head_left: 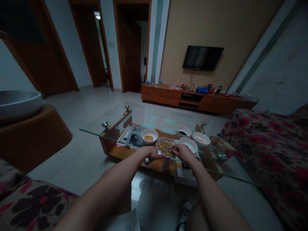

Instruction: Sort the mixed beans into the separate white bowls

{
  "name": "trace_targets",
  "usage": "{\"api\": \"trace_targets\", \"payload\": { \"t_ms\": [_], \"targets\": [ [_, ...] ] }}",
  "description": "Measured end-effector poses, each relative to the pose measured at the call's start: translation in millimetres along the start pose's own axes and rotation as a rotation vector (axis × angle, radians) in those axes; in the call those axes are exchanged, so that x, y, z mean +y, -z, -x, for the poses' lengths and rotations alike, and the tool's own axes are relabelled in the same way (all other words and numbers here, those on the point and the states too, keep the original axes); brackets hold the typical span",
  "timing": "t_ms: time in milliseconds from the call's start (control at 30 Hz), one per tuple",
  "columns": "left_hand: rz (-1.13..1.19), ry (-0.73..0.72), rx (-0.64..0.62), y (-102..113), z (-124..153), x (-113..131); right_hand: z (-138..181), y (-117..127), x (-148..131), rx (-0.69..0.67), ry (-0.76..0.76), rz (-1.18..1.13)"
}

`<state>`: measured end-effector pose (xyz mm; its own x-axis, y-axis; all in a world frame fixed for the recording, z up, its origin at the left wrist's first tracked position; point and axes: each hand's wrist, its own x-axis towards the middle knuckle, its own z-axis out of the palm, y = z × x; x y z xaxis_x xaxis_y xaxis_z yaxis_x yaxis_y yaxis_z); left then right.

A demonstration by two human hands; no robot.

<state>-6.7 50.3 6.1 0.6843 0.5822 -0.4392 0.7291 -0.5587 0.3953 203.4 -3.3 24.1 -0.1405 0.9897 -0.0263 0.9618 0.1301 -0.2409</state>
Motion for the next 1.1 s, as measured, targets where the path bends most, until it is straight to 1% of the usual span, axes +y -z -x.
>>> {"api": "trace_targets", "payload": {
  "t_ms": [67, 400, 567, 667, 767, 833, 967, 1033, 1100],
  "targets": [
    [-0.014, -0.009, -0.003, 0.9, 0.6, 1.0, -0.4, -1.0, 0.7, 0.001, 0.000, -0.001],
    [-0.002, 0.038, -0.020, 1.9, 0.3, 1.6, 2.2, 3.5, -3.5, 0.002, 0.024, -0.015],
    [-0.032, 0.044, -0.038, 1.8, -0.4, 0.7, -0.9, 4.7, -9.9, 0.085, 0.018, -0.031],
    [-0.009, 0.043, -0.052, 0.2, -1.2, -1.3, -5.8, 6.0, -21.1, 0.159, 0.017, -0.055],
    [0.016, 0.017, -0.010, -2.0, -1.5, -3.3, -13.8, 4.8, -37.8, 0.236, 0.037, -0.101],
    [0.041, 0.025, 0.022, -3.0, -1.1, -3.5, -19.9, 1.8, -50.3, 0.276, 0.047, -0.122],
    [0.080, 0.031, -0.008, -3.4, 0.4, -2.4, -30.0, -6.2, -71.9, 0.296, 0.025, -0.119],
    [0.085, 0.021, -0.020, -3.3, 0.8, -2.3, -32.8, -8.8, -77.4, 0.301, 0.019, -0.124],
    [0.086, 0.011, -0.002, -3.1, 1.2, -2.5, -33.8, -9.4, -77.8, 0.318, 0.019, -0.129]
  ]
}}
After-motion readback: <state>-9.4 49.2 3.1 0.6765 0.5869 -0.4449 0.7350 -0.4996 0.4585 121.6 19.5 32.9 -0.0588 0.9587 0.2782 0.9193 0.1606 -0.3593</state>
